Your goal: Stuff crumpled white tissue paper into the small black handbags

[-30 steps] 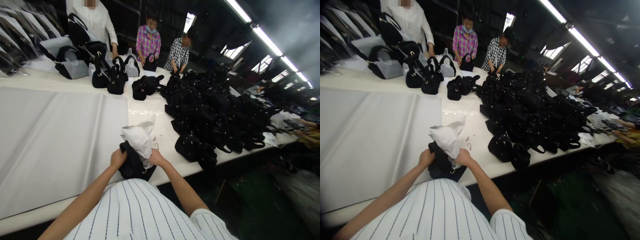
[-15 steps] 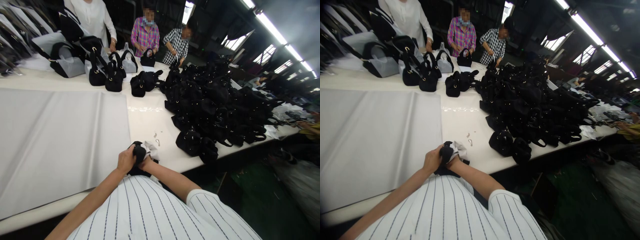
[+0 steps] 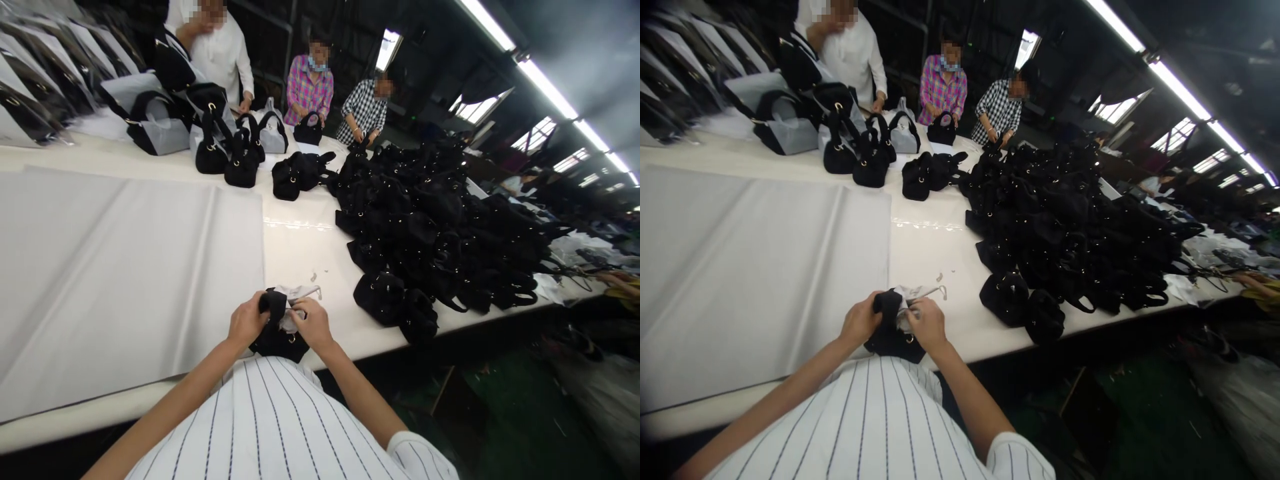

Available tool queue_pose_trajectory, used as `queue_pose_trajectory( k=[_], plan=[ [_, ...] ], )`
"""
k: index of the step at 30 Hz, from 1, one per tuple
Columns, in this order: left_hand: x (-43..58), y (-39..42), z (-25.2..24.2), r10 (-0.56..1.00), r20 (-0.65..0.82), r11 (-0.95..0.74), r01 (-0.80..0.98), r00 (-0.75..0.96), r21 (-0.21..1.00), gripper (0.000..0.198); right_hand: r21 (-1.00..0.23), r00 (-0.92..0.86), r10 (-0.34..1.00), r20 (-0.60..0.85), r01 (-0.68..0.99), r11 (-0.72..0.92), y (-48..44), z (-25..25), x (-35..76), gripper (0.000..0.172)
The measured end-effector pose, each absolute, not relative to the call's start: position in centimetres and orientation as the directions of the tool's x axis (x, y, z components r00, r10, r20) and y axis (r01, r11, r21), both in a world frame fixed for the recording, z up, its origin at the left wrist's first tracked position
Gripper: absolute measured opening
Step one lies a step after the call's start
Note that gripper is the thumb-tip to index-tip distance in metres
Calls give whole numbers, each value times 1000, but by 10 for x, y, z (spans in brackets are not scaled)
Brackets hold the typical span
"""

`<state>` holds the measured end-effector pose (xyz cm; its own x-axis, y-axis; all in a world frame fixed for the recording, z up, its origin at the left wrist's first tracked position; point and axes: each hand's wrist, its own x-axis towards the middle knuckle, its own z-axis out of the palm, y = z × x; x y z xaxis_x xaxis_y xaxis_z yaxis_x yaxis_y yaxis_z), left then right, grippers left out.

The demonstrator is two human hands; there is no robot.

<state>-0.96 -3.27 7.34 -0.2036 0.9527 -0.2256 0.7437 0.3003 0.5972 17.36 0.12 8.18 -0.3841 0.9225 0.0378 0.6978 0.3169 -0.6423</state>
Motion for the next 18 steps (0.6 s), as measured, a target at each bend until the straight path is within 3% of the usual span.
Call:
queue_pose_trajectory(
  k=[2, 4, 5, 7, 10, 15, 18],
  plan=[
    [-7, -33, 72, 957, -209, 287, 743, -200, 605, 40, -636, -193, 974, 115, 739, 221, 5, 81, 182, 45],
    [-4, -34, 71, 965, -178, 263, 750, -195, 607, 41, -664, -200, 980, 26, 729, 166, 10, 76, 181, 73],
    [-2, -34, 71, 967, -162, 255, 752, -197, 608, 40, -685, -260, 965, -40, 710, 163, 12, 73, 178, 73],
    [-2, -35, 70, 966, -150, 258, 744, -211, 617, 40, -715, -376, 920, -107, 672, 191, 11, 67, 170, 46],
    [-5, -35, 69, 942, -185, 334, 724, -281, 603, 36, -750, -524, 850, -54, 583, 312, 1, 65, 157, 14],
    [-4, -36, 70, 937, -110, 339, 792, -331, 507, 38, -732, -782, 622, -46, 450, 512, -13, 64, 147, 34],
    [8, -38, 73, 966, -51, 250, 868, -253, 429, 48, -669, -835, 529, -152, 481, 567, -7, 54, 142, 32]
  ],
)
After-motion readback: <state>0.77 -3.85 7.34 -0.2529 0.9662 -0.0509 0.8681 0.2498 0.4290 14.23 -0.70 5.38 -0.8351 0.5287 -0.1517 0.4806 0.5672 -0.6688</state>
